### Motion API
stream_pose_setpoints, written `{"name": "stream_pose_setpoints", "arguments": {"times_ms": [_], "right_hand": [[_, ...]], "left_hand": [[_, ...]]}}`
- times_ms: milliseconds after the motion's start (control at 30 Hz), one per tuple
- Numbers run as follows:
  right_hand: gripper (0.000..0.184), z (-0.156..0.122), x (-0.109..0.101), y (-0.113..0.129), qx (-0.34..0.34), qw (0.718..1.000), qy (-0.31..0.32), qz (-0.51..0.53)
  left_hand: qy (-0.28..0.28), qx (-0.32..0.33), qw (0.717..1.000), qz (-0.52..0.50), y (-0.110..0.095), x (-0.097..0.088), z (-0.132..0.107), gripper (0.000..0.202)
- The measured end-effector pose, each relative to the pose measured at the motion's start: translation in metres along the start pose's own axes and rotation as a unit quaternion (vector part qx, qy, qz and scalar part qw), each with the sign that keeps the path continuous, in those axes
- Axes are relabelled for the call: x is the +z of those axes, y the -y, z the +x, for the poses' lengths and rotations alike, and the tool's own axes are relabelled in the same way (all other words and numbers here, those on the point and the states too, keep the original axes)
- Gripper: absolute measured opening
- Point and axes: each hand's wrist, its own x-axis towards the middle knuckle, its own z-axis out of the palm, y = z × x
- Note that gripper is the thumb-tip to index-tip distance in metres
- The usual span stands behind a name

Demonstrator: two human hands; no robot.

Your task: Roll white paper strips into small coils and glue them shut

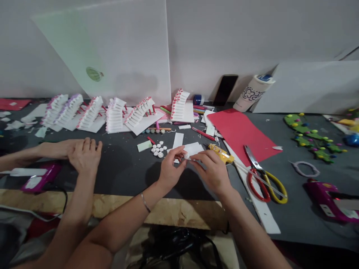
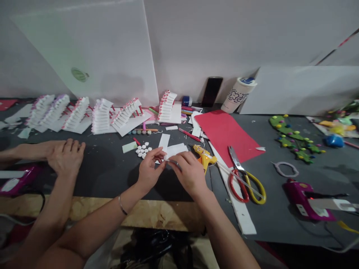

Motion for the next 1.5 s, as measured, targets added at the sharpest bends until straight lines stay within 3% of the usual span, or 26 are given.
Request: {"name": "stream_pose_setpoints", "arguments": {"times_ms": [233, 467, 667, 933, 1500], "right_hand": [[0.014, 0.000, 0.003, -0.003, -0.034, 0.999, -0.037, 0.003], [0.012, -0.001, 0.005, -0.002, -0.079, 0.995, -0.051, -0.032], [0.013, -0.004, 0.009, -0.001, -0.101, 0.992, -0.076, -0.031], [0.014, -0.002, 0.008, 0.002, -0.105, 0.990, -0.093, -0.027], [0.013, 0.002, 0.008, 0.006, -0.022, 0.989, -0.127, 0.075]], "left_hand": [[0.042, -0.050, 0.998, -0.018, -0.005, 0.002, -0.001, 0.028], [0.025, -0.146, 0.980, -0.131, -0.009, 0.004, 0.003, 0.022], [0.017, -0.216, 0.957, -0.193, -0.009, 0.005, 0.006, 0.030], [0.008, -0.174, 0.973, -0.152, -0.009, 0.006, 0.001, 0.029], [0.035, -0.163, 0.976, -0.142, -0.006, 0.003, 0.001, 0.022]]}}
